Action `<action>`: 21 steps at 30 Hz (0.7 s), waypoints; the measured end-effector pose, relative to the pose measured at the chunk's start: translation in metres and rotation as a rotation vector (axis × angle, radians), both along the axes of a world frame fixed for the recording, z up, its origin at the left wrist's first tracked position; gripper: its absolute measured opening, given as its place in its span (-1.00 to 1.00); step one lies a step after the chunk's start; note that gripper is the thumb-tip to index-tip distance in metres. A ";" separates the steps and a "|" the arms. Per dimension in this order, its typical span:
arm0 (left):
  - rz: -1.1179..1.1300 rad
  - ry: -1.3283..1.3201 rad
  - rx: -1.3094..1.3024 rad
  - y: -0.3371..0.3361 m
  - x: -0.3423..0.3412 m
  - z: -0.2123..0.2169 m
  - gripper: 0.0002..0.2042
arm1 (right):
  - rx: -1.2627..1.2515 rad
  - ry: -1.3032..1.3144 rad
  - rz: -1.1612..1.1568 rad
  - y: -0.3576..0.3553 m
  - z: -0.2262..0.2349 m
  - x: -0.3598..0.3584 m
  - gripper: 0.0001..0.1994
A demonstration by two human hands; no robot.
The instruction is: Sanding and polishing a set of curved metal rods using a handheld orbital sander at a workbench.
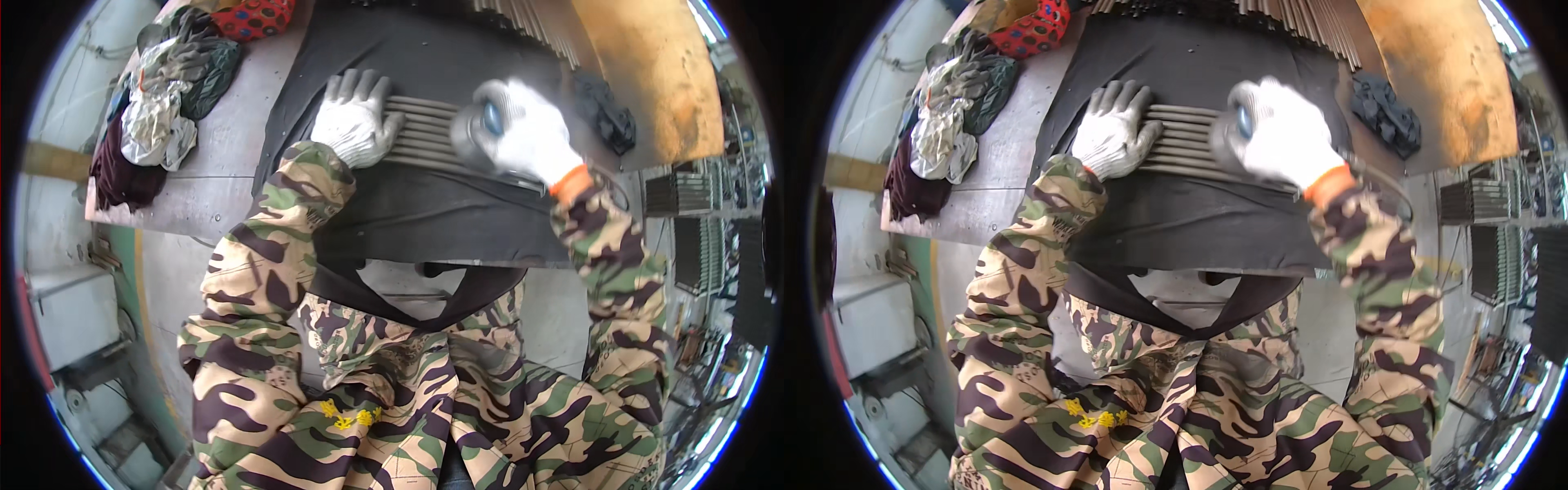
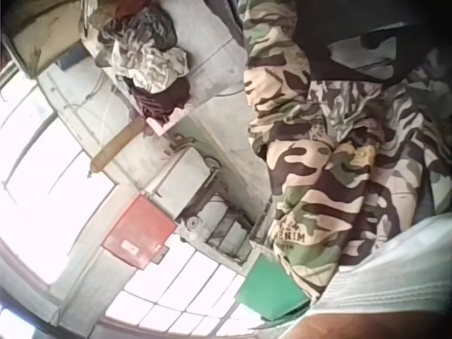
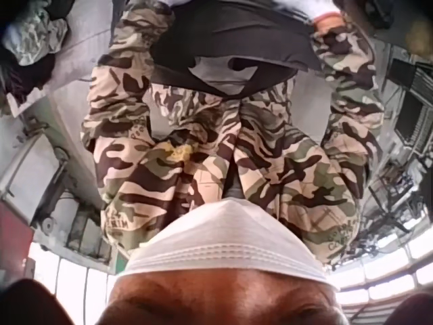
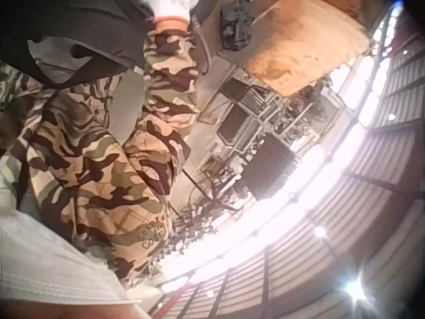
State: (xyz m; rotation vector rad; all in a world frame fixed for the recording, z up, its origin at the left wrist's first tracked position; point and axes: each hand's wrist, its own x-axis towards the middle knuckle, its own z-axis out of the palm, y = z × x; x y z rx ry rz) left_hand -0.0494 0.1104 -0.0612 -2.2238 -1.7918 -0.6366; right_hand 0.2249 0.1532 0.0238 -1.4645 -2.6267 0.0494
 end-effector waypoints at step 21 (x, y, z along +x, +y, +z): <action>0.180 0.009 0.161 0.010 0.008 -0.014 -0.45 | 0.194 0.196 0.250 -0.006 -0.012 -0.009 -0.65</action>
